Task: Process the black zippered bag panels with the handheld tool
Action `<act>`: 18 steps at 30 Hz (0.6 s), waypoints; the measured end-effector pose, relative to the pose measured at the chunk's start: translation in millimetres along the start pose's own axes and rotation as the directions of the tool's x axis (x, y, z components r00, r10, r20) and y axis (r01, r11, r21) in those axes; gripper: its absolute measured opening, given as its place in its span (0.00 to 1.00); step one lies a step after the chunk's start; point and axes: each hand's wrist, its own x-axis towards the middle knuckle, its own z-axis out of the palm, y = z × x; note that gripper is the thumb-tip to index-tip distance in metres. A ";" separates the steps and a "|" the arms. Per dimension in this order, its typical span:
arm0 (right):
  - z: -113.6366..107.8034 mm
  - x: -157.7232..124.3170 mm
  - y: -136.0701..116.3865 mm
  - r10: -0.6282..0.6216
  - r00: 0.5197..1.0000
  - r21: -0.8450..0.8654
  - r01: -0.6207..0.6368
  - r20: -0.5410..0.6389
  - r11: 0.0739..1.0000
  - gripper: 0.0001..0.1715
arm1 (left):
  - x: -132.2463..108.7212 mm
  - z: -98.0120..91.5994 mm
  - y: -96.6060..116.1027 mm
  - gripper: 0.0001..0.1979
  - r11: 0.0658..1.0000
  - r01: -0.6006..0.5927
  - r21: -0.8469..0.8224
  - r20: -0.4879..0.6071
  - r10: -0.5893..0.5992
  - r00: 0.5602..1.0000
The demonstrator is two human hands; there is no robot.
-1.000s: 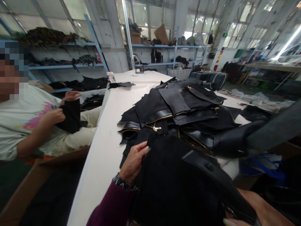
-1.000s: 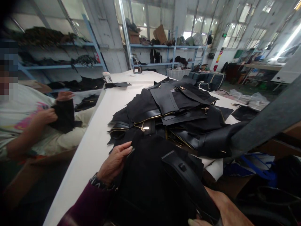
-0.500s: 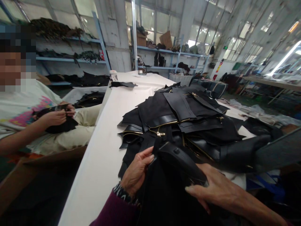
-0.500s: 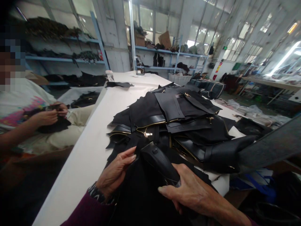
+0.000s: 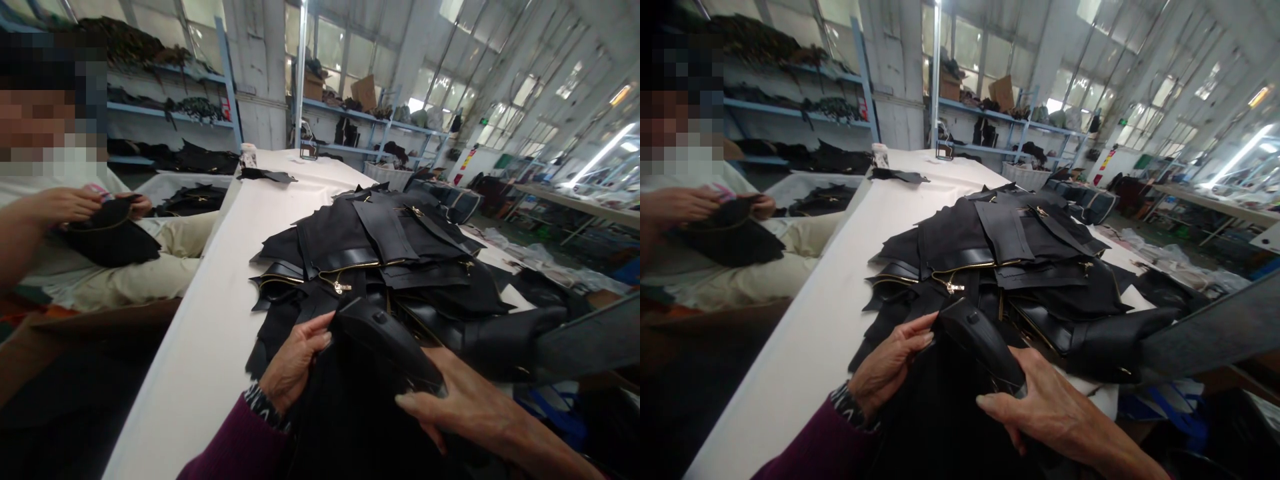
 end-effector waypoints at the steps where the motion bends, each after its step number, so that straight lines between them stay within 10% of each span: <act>1: 0.8 -0.3 0.3 0.001 1.000 -0.006 -0.001 0.005 1.000 0.11 | -0.2 0.1 -0.1 0.21 1.000 -0.005 0.001 0.008 0.005 1.000; 10: -5.0 7.5 1.0 -0.054 0.998 0.003 0.054 -0.043 0.999 0.12 | 1.2 0.3 -4.6 0.20 0.953 -0.129 0.274 0.094 0.107 0.990; 18: -7.1 -42.8 11.9 0.065 0.989 -0.137 -0.083 -0.136 0.987 0.15 | -4.0 12.0 -11.8 0.16 0.315 -0.337 0.887 0.208 0.380 0.901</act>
